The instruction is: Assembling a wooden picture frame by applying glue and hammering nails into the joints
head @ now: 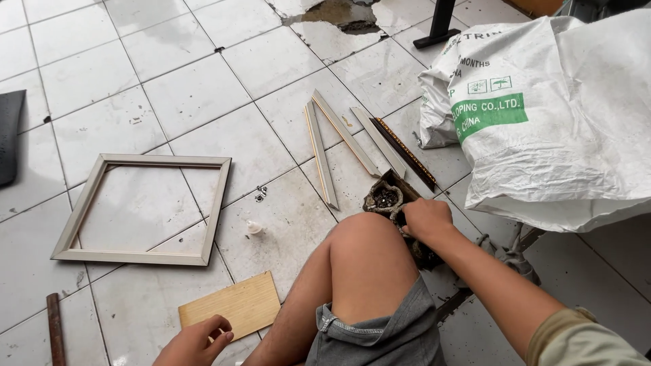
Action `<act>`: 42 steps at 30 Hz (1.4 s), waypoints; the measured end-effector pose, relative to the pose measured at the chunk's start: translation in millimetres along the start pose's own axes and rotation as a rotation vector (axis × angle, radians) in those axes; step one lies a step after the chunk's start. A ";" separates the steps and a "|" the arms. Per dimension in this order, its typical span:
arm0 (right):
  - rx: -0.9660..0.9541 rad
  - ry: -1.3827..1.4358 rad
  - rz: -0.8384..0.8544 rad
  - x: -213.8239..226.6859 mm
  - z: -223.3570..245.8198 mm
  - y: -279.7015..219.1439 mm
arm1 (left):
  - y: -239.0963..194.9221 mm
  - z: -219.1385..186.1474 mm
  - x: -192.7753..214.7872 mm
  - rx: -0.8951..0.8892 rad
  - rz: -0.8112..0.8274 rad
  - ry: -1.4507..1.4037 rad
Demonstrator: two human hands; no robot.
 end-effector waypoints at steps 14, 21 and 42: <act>0.025 0.431 -0.016 -9.0 -5.8 -6.9 | 11.3 -0.9 -3.7 -0.035 0.047 0.033; -0.093 0.621 -0.199 40.9 -24.6 -20.9 | -36.1 -17.4 50.1 -0.077 -0.045 -0.208; 0.157 0.985 -0.092 177.7 185.9 59.1 | -15.0 -11.0 101.9 -0.104 -0.159 -0.331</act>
Point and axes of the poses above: each hand's wrist, its own y-axis towards the middle knuckle, its own x-axis out of the back of the hand, z = x × y, the point moved 10 cm from there along y, towards the middle knuckle, and after that the axes turned 13 degrees about -y, right-handed, at the moved point
